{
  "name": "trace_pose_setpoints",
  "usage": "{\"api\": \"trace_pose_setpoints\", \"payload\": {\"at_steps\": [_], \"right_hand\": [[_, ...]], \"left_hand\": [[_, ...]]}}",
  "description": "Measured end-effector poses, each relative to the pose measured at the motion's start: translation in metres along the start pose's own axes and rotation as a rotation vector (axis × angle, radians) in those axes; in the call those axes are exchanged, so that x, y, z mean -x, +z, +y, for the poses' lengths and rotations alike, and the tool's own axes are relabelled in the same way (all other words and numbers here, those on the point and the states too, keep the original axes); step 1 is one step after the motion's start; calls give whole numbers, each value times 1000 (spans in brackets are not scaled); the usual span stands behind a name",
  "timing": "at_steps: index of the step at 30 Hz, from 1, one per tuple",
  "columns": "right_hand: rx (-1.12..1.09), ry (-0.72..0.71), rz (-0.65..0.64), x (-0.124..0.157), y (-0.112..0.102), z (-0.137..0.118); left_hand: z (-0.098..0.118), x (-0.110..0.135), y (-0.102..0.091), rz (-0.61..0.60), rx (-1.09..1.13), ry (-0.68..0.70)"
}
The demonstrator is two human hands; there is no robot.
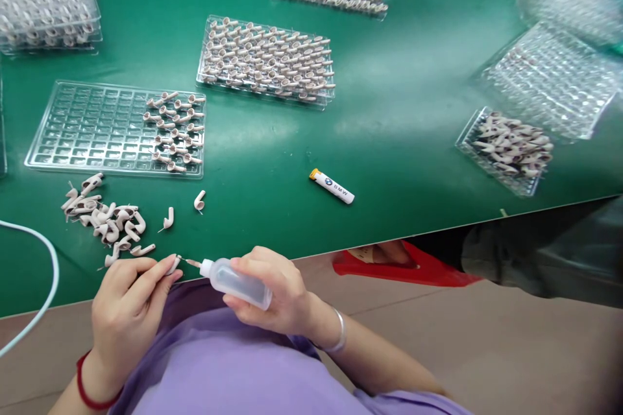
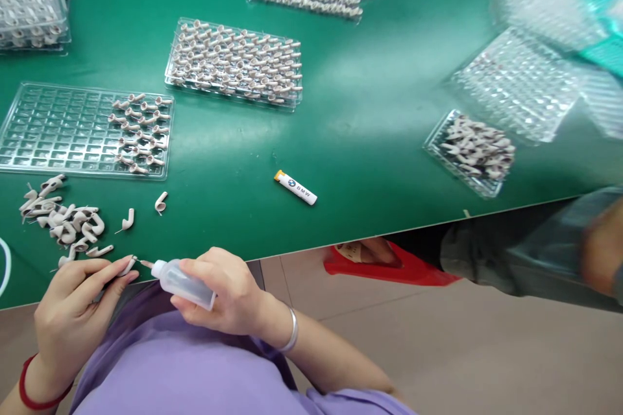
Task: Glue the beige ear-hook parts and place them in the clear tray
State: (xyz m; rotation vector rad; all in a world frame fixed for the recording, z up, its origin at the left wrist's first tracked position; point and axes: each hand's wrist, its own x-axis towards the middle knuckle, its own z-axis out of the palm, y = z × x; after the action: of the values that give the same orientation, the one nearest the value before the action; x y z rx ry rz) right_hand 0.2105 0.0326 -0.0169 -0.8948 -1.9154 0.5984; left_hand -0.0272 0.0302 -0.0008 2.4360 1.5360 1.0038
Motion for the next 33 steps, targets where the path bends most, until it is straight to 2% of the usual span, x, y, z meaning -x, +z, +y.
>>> {"api": "trace_pose_setpoints", "payload": {"at_steps": [13,16,20,23,25,29,33], "right_hand": [[0,-26,25,2,0,1],[-43,40,45,4,-2,-1],[-161,244,88,4,-5,-6],[-237,338,73,3,1,-11],[-263,314,54,3,9,-14],[-196,92,94,3,29,-18],[-20,-51,123,3,39,-18]], "left_hand": [[0,0,0,3,6,-3],[0,0,1,6,18,-19],[7,2,-3,-3,68,-99],[19,7,-12,-40,195,-254],[27,11,-18,-103,317,-379],[38,20,-23,-237,607,-718],[35,28,-14,-383,874,-1145]]}}
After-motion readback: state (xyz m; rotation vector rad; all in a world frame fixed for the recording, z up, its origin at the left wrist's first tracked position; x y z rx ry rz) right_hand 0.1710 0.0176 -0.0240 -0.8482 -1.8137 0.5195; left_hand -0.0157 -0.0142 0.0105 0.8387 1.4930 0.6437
